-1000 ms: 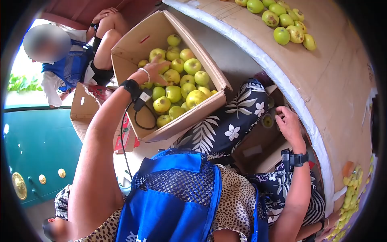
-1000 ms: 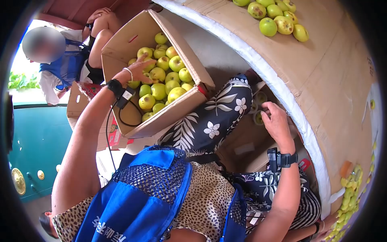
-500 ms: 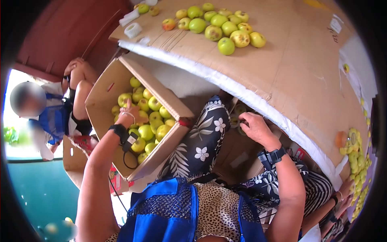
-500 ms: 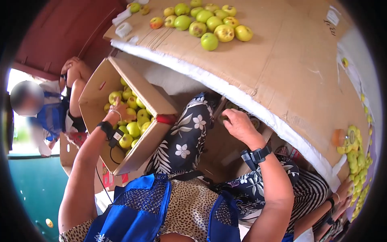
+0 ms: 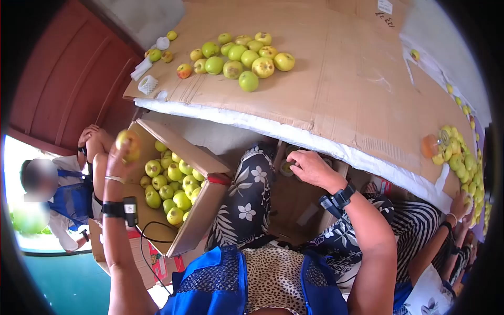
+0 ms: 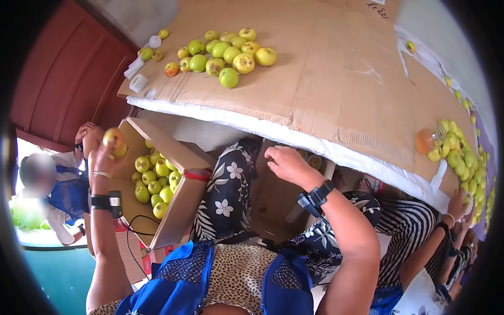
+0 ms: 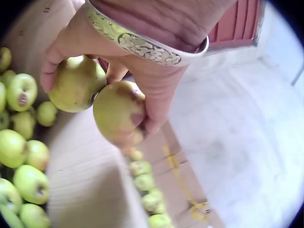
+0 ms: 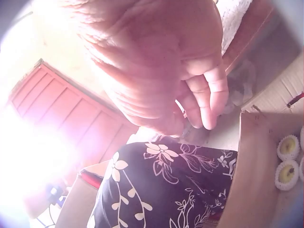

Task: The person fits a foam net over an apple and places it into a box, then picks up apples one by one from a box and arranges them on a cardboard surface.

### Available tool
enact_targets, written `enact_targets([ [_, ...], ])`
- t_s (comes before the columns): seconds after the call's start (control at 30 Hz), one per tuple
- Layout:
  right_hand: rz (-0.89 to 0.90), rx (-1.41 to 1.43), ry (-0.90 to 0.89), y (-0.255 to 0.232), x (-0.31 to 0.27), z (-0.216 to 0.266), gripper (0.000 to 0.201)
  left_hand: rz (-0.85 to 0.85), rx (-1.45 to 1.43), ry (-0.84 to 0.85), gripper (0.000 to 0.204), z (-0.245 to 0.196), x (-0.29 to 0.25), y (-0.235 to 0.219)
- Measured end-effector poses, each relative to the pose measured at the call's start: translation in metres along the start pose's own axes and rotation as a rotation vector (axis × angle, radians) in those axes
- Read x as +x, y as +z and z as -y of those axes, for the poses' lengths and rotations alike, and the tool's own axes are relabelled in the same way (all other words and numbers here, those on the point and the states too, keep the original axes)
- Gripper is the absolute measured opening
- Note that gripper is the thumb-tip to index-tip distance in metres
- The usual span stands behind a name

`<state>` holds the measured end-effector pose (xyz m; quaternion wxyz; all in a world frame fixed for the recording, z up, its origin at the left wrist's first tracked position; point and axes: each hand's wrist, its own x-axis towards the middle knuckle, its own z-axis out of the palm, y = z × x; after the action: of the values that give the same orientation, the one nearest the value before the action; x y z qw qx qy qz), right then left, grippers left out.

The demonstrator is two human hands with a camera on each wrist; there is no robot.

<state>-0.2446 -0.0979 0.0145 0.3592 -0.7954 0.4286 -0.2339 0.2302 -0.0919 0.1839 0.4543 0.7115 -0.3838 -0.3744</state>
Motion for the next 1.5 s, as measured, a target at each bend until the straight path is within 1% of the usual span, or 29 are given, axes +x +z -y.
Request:
enact_targets([
  [0.03, 0.004, -0.028, 0.002, 0.001, -0.002, -0.002, 0.017, 0.137, 0.031, 0.156, 0.040, -0.010, 0.017, -0.015],
  [0.07, 0.007, -0.053, -0.001, 0.003, -0.001, -0.003, 0.016, 0.129, 0.009, 0.250, 0.040, -0.019, 0.025, -0.012],
  [0.1, 0.012, -0.078, -0.006, 0.005, -0.001, -0.002, 0.016, 0.290, 0.043, 0.332, 0.044, -0.051, 0.008, 0.020],
  [0.13, 0.004, -0.069, -0.023, 0.005, 0.000, -0.001, 0.016, 0.335, 0.121, 0.380, 0.055, -0.068, 0.002, 0.050],
  [0.17, -0.003, -0.064, -0.034, 0.004, -0.001, 0.002, 0.015, 0.446, 0.187, 0.520, 0.065, -0.083, -0.008, 0.089],
  [0.2, -0.010, -0.060, -0.043, 0.004, -0.003, 0.003, 0.014, 0.437, 0.388, 0.722, 0.068, -0.089, -0.011, 0.127],
  [0.23, -0.019, -0.072, -0.048, 0.004, -0.005, 0.001, 0.015, 0.387, 0.695, 1.025, 0.067, -0.089, -0.009, 0.158],
  [0.27, -0.030, -0.086, -0.059, 0.006, -0.005, -0.001, 0.016, 0.454, 0.813, 1.190, 0.065, -0.090, -0.005, 0.190],
  [0.3, -0.040, -0.098, -0.070, 0.006, -0.004, -0.002, 0.017, 0.447, 0.876, 1.211, 0.065, -0.093, -0.017, 0.227],
  [0.33, -0.046, -0.081, -0.059, 0.005, -0.005, -0.002, 0.018, 0.531, 0.790, 1.165, 0.063, -0.084, -0.009, 0.258],
  [0.4, -0.047, -0.075, -0.046, 0.000, -0.006, 0.002, 0.018, 0.631, 0.843, 1.237, 0.060, -0.073, 0.007, 0.307],
  [0.5, -0.083, -0.041, -0.045, -0.007, -0.005, 0.003, 0.017, 0.798, 0.857, 1.247, 0.058, -0.058, 0.039, 0.353],
  [0.53, -0.099, -0.028, -0.045, -0.009, -0.006, 0.005, 0.016, 0.799, 0.947, 1.268, 0.058, -0.057, 0.047, 0.361],
  [0.63, -0.136, -0.004, -0.071, -0.008, -0.008, 0.002, 0.017, 0.767, 1.042, 1.269, 0.059, -0.056, 0.068, 0.372],
  [0.67, -0.133, -0.002, -0.075, -0.006, -0.008, 0.001, 0.017, 0.772, 1.074, 1.193, 0.059, -0.056, 0.073, 0.378],
  [0.77, -0.099, -0.031, -0.060, -0.005, -0.014, -0.002, 0.019, 0.661, 1.187, 1.286, 0.062, -0.055, 0.081, 0.388],
  [0.9, -0.107, -0.054, -0.038, -0.005, -0.010, -0.002, 0.019, 0.743, 1.177, 1.309, 0.058, -0.063, 0.105, 0.387],
  [0.93, -0.101, -0.050, -0.034, -0.003, -0.009, -0.003, 0.018, 0.732, 1.185, 1.349, 0.057, -0.063, 0.110, 0.387],
  [0.97, -0.093, -0.047, -0.030, 0.000, -0.009, -0.004, 0.018, 0.696, 1.206, 1.351, 0.058, -0.062, 0.113, 0.388],
  [1.03, -0.060, -0.044, -0.005, 0.004, -0.010, -0.005, 0.018, 0.629, 1.237, 1.350, 0.059, -0.062, 0.115, 0.389],
  [1.1, -0.016, -0.044, 0.026, 0.007, -0.009, -0.003, 0.018, 0.613, 1.298, 1.319, 0.059, -0.066, 0.115, 0.393],
  [1.23, -0.008, -0.049, 0.042, 0.006, -0.009, -0.003, 0.018, 0.534, 1.432, 1.268, 0.061, -0.073, 0.110, 0.399],
  [1.33, -0.031, -0.054, 0.029, 0.006, -0.008, -0.005, 0.017, 0.457, 1.325, 1.165, 0.063, -0.067, 0.122, 0.405],
  [1.43, -0.077, -0.056, 0.000, 0.004, -0.009, -0.006, 0.014, 0.496, 1.253, 1.149, 0.061, -0.064, 0.127, 0.406],
  [1.5, -0.086, -0.051, -0.006, 0.004, -0.009, -0.004, 0.014, 0.513, 1.273, 1.198, 0.059, -0.062, 0.128, 0.404],
])
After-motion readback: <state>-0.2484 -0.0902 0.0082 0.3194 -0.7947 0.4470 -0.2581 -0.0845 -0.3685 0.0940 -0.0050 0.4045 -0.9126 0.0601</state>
